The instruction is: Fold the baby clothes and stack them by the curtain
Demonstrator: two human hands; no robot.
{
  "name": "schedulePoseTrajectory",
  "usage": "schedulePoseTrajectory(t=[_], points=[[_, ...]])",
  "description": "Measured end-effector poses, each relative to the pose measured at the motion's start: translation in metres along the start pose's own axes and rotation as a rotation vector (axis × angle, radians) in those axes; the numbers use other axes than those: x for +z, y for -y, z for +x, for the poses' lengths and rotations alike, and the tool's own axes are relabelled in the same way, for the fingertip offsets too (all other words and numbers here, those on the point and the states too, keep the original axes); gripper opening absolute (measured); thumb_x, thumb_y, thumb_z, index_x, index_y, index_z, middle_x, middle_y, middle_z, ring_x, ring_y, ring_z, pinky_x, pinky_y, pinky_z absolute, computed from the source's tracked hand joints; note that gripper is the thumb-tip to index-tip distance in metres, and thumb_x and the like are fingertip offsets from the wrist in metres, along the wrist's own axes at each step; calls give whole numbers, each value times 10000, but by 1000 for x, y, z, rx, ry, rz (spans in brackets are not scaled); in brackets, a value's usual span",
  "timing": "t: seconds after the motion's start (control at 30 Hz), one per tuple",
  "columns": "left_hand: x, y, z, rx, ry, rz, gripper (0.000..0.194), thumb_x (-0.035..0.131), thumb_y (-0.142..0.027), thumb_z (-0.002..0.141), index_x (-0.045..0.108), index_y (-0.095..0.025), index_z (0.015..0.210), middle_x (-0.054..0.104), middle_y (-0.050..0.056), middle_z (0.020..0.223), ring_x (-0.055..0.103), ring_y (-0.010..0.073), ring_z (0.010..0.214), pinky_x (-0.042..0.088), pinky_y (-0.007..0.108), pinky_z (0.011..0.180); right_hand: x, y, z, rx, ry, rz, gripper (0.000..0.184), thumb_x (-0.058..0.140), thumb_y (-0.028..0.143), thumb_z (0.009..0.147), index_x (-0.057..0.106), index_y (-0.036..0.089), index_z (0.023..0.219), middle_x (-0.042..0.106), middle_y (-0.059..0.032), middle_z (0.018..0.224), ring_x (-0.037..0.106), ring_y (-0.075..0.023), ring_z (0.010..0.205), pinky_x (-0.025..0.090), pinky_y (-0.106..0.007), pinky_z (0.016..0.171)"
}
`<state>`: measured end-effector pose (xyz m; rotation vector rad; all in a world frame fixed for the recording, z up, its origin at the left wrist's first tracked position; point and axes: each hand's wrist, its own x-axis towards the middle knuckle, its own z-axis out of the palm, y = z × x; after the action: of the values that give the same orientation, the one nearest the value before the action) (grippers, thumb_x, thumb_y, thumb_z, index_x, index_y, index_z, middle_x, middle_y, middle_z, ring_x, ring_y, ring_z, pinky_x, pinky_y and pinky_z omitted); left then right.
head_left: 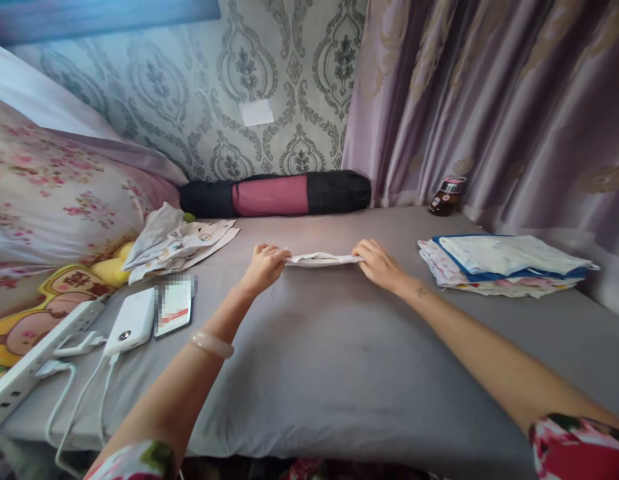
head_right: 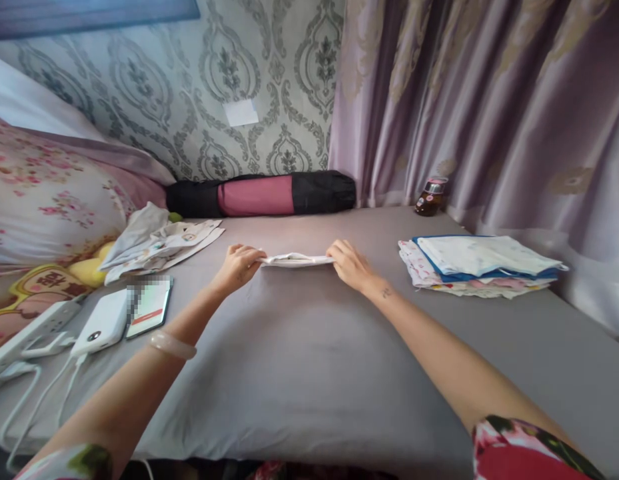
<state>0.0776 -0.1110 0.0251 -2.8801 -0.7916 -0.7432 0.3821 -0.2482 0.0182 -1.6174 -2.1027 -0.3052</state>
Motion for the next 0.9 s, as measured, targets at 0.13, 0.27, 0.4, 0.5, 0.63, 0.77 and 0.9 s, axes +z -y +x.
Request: schedulePoseTrajectory(t=[0.13,0.27,0.4,0.5,0.63,0.77,0.9], points=[[-4,-16,-28,86,110,25,286,371,-193,935,629,-219,1054,702,74,1038,595,195,1011,308,380,962,-2,22,-29,-35,100,-51,276,419,30,836,604,190,963,590,-89,1010,493,-227,968,390,-325,849],[-1,-26,-40,131,247,68,322,321,-173,941,629,-210,1026,695,85,954,590,208,983,313,395,953,2,33,-43,-57,184,-74,283,395,46,871,618,186,974,596,-97,1025,495,-227,956,388,-323,822],[6,-27,-47,145,300,67,337,351,-107,879,631,-217,1032,687,90,1023,588,215,1015,321,404,962,2,37,-51,-50,231,-26,321,377,27,859,627,180,989,600,-96,1038,503,-213,957,389,-307,826],[3,-23,-53,113,321,-10,428,436,-76,753,620,-241,1103,667,71,1151,563,220,1119,307,406,1009,-3,38,-54,-18,294,34,376,403,-11,778,637,181,1001,614,-87,1050,515,-207,980,389,-300,837],[-4,-24,-48,-99,301,-144,465,482,-155,750,596,-250,1191,667,45,1185,576,219,1123,311,394,1050,-6,43,-40,120,322,54,346,412,39,794,662,191,978,658,-66,1067,552,-206,996,385,-319,874],[4,-44,-19,-297,196,-108,376,369,-225,913,560,-231,1237,664,61,1203,589,210,1121,363,385,1014,12,63,-6,230,227,76,433,341,99,877,590,151,1228,585,-103,1307,502,-205,1202,346,-344,1010],[26,-74,8,-305,218,-11,392,340,-252,960,474,-216,1327,532,81,1392,438,231,1321,302,435,1094,42,88,20,287,264,49,516,282,211,944,404,90,1430,368,-134,1512,281,-246,1410,197,-439,1143]])
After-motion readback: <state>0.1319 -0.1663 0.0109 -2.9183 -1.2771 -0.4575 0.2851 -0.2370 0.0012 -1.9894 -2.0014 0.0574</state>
